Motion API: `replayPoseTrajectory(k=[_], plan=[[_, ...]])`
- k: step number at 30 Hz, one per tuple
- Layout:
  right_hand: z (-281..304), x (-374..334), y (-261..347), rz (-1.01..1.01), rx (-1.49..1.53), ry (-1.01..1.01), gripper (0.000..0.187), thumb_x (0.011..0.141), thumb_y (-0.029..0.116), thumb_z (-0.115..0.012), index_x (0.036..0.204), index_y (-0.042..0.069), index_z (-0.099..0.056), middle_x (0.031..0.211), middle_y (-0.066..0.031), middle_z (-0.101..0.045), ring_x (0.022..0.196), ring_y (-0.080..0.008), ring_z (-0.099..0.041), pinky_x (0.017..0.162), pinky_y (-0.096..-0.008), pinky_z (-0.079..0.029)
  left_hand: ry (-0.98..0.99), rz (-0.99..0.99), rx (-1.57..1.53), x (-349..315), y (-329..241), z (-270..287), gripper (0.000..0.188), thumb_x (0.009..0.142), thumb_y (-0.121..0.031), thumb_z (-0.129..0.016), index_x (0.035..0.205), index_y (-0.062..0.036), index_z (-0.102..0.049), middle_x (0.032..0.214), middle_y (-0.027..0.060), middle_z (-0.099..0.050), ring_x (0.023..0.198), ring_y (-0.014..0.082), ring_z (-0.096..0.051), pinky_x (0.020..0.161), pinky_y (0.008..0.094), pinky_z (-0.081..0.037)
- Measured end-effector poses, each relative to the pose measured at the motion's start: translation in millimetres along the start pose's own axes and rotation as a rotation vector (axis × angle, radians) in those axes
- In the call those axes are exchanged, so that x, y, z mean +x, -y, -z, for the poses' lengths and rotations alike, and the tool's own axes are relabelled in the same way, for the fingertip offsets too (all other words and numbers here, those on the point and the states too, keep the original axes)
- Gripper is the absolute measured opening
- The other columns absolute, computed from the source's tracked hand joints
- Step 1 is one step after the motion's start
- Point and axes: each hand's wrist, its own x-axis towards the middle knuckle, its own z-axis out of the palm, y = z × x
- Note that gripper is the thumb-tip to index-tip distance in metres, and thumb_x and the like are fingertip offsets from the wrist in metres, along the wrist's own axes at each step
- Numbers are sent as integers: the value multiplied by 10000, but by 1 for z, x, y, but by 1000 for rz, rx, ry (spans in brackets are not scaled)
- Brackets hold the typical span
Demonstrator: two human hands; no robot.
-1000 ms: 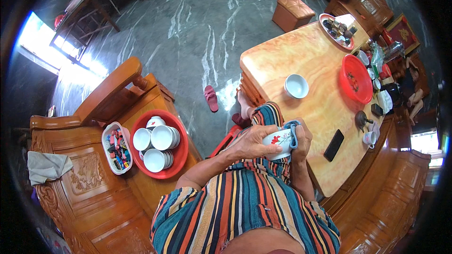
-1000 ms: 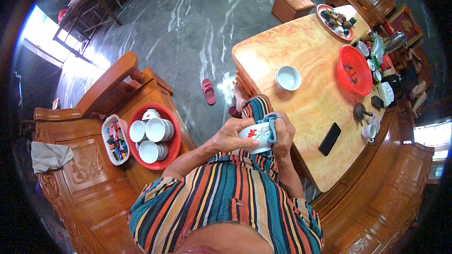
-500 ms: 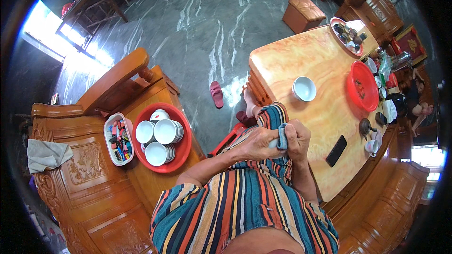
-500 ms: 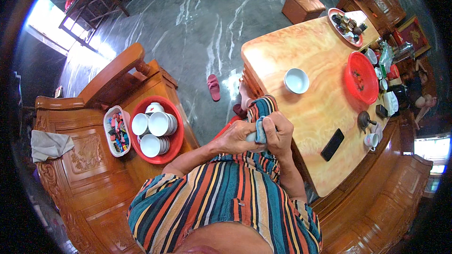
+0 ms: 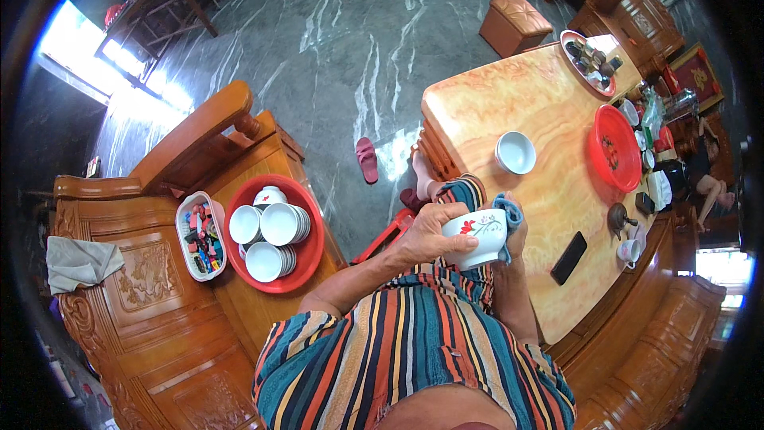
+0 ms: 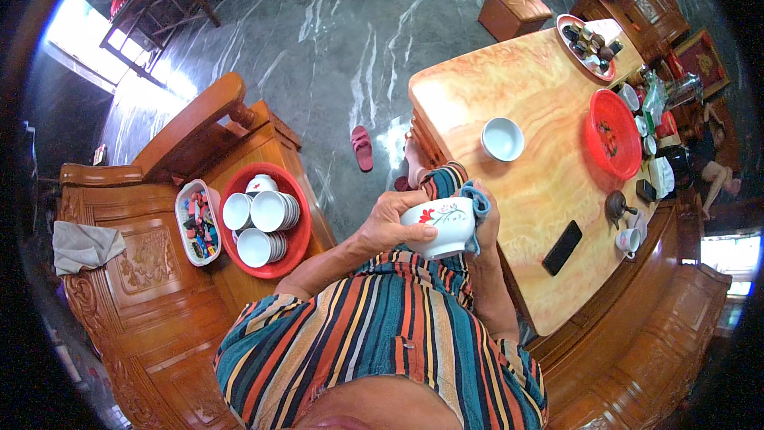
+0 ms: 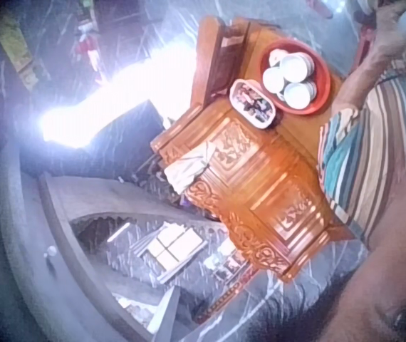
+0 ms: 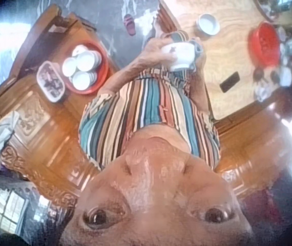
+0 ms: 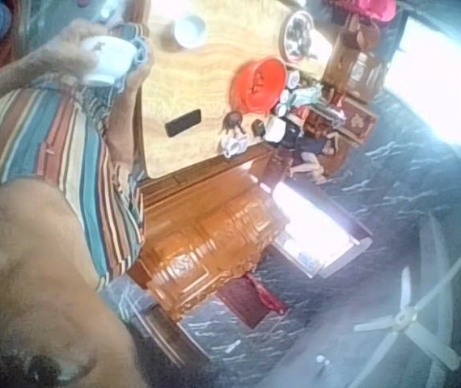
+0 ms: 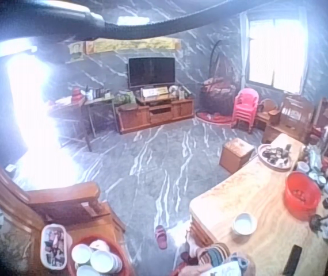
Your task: The person dries small white bowls with a blue cloth, wiping the inside and outside surfaces. They place each dried bowl into a red plastic basin on the table. The person repeats this process for multiple bowls.
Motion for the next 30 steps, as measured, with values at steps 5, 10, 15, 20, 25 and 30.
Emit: replayPoseTrajectory(k=[5, 10, 15, 20, 25, 30], plan=[[15, 8, -26, 5, 343, 49, 322, 950, 364, -427, 914, 88, -589, 833, -79, -640, 721, -190, -631, 634, -305, -532, -66, -9, -76, 1, 0, -2, 291, 762, -285, -770, 802, -40, -618, 720, -22, -559, 670, 48, -501, 595, 207, -410], [32, 13, -62, -24, 446, 62, 369, 927, 402, -406, 992, 82, -579, 944, -108, -643, 795, -256, -630, 697, -390, -540, -135, -16, -149, 2, 2, -13, 316, 774, -302, -763, 864, -33, -623, 750, -13, -573, 690, 55, -516, 613, 211, -432], [7, -1, -44, -53, 561, 111, 383, 925, 376, -404, 1012, 42, -570, 945, -114, -634, 815, -261, -626, 719, -397, -541, -136, -166, 98, 4, 6, -27, 370, 809, -306, -736, 947, 13, -608, 799, 29, -601, 749, 89, -567, 652, 239, -465], [24, -1, -31, -9, 401, 238, 387, 943, 306, -400, 1143, 0, -529, 1045, -142, -621, 897, -257, -638, 767, -368, -544, -31, -112, 253, 2, 9, -24, 384, 834, -302, -708, 965, 36, -582, 745, 71, -601, 672, 135, -591, 594, 295, -474], [12, -9, -9, 36, 172, 140, 374, 944, 246, -408, 1179, -25, -514, 1066, -147, -623, 917, -240, -640, 788, -360, -539, -7, -374, 396, 2, 10, -28, 355, 833, -278, -698, 888, 42, -555, 657, 138, -512, 554, 216, -553, 508, 345, -420], [-18, -19, 6, 182, 22, 22, 348, 955, 250, -395, 1113, -11, -563, 1025, -101, -626, 900, -194, -630, 804, -310, -515, 5, -450, 498, 3, 13, -27, 313, 808, -225, -707, 824, 29, -525, 639, 156, -480, 545, 275, -530, 491, 373, -394]])
